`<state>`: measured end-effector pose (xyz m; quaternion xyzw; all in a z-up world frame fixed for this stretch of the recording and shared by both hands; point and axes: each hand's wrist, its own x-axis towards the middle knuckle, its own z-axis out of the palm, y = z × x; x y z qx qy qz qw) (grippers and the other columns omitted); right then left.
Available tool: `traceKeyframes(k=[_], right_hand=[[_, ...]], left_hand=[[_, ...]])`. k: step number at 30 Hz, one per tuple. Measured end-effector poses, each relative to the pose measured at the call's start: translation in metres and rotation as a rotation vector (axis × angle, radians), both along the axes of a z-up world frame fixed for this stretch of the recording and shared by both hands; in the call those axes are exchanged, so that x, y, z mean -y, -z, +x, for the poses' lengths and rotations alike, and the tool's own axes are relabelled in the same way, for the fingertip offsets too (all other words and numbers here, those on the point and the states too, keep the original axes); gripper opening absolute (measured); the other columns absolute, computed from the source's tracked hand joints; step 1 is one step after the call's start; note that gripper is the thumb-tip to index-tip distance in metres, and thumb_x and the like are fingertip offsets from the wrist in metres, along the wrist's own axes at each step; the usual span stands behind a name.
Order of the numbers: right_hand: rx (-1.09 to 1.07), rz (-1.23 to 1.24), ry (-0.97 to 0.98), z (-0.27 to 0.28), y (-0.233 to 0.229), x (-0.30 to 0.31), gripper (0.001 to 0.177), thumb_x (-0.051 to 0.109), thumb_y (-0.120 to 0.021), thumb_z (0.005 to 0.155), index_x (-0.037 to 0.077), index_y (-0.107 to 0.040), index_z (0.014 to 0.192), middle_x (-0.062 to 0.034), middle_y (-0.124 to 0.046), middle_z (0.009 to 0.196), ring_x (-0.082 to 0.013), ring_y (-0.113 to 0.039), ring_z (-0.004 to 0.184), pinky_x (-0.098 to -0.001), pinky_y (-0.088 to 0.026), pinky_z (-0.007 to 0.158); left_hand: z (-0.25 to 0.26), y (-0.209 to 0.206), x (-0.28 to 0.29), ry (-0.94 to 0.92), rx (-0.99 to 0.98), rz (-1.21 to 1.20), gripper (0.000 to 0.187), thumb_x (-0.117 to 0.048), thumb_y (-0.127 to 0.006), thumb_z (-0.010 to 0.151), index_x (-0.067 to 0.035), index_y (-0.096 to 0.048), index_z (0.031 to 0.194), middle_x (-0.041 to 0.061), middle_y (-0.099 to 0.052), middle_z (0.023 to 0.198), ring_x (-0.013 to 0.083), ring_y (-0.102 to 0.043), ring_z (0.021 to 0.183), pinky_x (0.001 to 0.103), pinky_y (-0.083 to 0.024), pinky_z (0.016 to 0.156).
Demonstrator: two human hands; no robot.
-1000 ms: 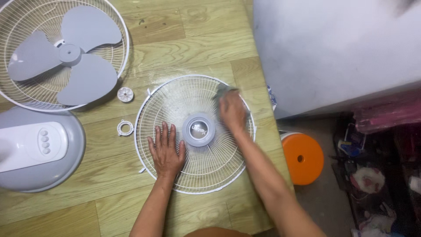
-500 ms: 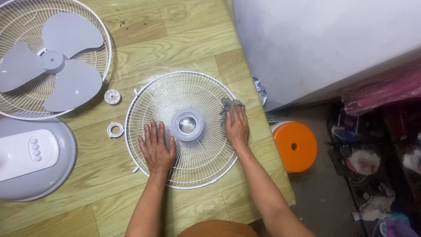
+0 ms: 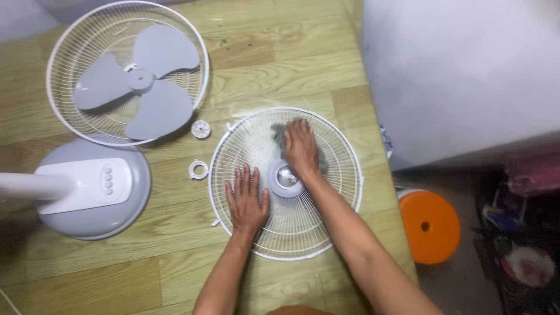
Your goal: The person wipes the front fan cage with a cloth, then reassembles the fan by attaching the front cage, installing the fan blade, securing it with the blade nut, and finally attaching the rear cage.
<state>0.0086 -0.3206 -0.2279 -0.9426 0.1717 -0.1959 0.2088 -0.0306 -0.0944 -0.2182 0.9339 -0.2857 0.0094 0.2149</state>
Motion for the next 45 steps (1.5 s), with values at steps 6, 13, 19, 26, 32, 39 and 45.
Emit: traceKeyframes(k=[6, 13, 19, 26, 32, 39, 45], right_hand=[[-0.1, 0.067, -0.128, 0.089, -0.008, -0.02, 0.025, 0.021, -0.059, 0.099, 0.0, -0.072, 0.098, -0.0218, -0.069, 0.11, -0.037, -0.063, 0.106, -0.0496, -0.05, 0.095], [0.212, -0.113, -0.72, 0.067, -0.014, -0.097, 0.029, 0.032, -0.062, 0.093, 0.008, -0.071, 0.104, -0.0151, -0.07, 0.115, -0.0324, -0.068, 0.108, -0.0458, -0.054, 0.097], [-0.326, 0.198, -0.411, 0.029, -0.051, -0.03, 0.033, 0.039, -0.055, 0.098, 0.017, -0.071, 0.116, -0.0088, -0.072, 0.122, -0.029, -0.067, 0.115, -0.0435, -0.054, 0.095], [-0.352, -0.042, -0.635, -0.087, -0.059, -0.007, 0.042, 0.034, -0.051, 0.099, 0.017, -0.06, 0.137, -0.0109, -0.049, 0.153, -0.0309, -0.042, 0.139, -0.0531, -0.029, 0.118], [-0.156, -0.222, -0.63, -0.059, -0.015, -0.078, 0.055, 0.034, -0.044, 0.107, 0.0, -0.047, 0.15, -0.0226, -0.044, 0.156, -0.0349, -0.031, 0.151, -0.0496, -0.021, 0.124], [-0.366, -0.296, -0.501, 0.042, 0.006, -0.149, 0.063, 0.041, -0.045, 0.101, 0.001, -0.043, 0.149, -0.0188, -0.041, 0.157, -0.0318, -0.031, 0.151, -0.0454, -0.016, 0.125], [-0.542, 0.044, -0.193, -0.028, -0.03, -0.082, 0.055, 0.041, -0.044, 0.101, 0.021, -0.049, 0.153, -0.0043, -0.046, 0.162, -0.0265, -0.045, 0.147, -0.0484, -0.024, 0.134]], left_hand=[[0.0, 0.009, -0.001, -0.011, -0.024, -0.051, 0.071, -0.044, -0.048, 0.098, -0.015, -0.028, 0.159, 0.009, -0.024, 0.168, 0.0295, -0.018, 0.155, 0.056, -0.003, 0.124], [-0.005, 0.018, -0.009, -0.169, -0.028, -0.309, 0.074, -0.043, -0.049, 0.101, -0.006, -0.023, 0.16, 0.014, -0.024, 0.169, 0.0275, -0.02, 0.158, 0.054, -0.005, 0.13], [0.015, -0.008, -0.034, -0.49, -0.522, -0.1, 0.096, -0.063, -0.062, 0.086, -0.013, -0.023, 0.158, 0.01, -0.019, 0.167, 0.0261, -0.021, 0.153, 0.05, -0.022, 0.122], [0.049, -0.031, -0.065, -0.165, -0.721, 0.223, 0.139, -0.07, -0.082, 0.059, -0.012, -0.008, 0.162, 0.013, -0.009, 0.17, 0.0275, -0.026, 0.153, 0.045, -0.035, 0.119], [0.057, -0.028, -0.067, 0.011, -0.721, 0.408, 0.17, -0.068, -0.094, 0.04, -0.001, 0.008, 0.16, 0.029, 0.002, 0.166, 0.0349, -0.03, 0.15, 0.038, -0.044, 0.113], [0.061, -0.005, -0.072, 0.084, -0.717, 0.492, 0.16, -0.076, -0.09, 0.044, -0.001, -0.006, 0.157, 0.029, 0.004, 0.17, 0.0372, -0.04, 0.147, 0.04, -0.045, 0.113], [0.059, -0.012, -0.074, 0.062, -0.727, 0.389, 0.171, -0.071, -0.092, 0.045, -0.005, 0.017, 0.159, 0.031, 0.003, 0.166, 0.0422, -0.049, 0.136, 0.041, -0.051, 0.104]])
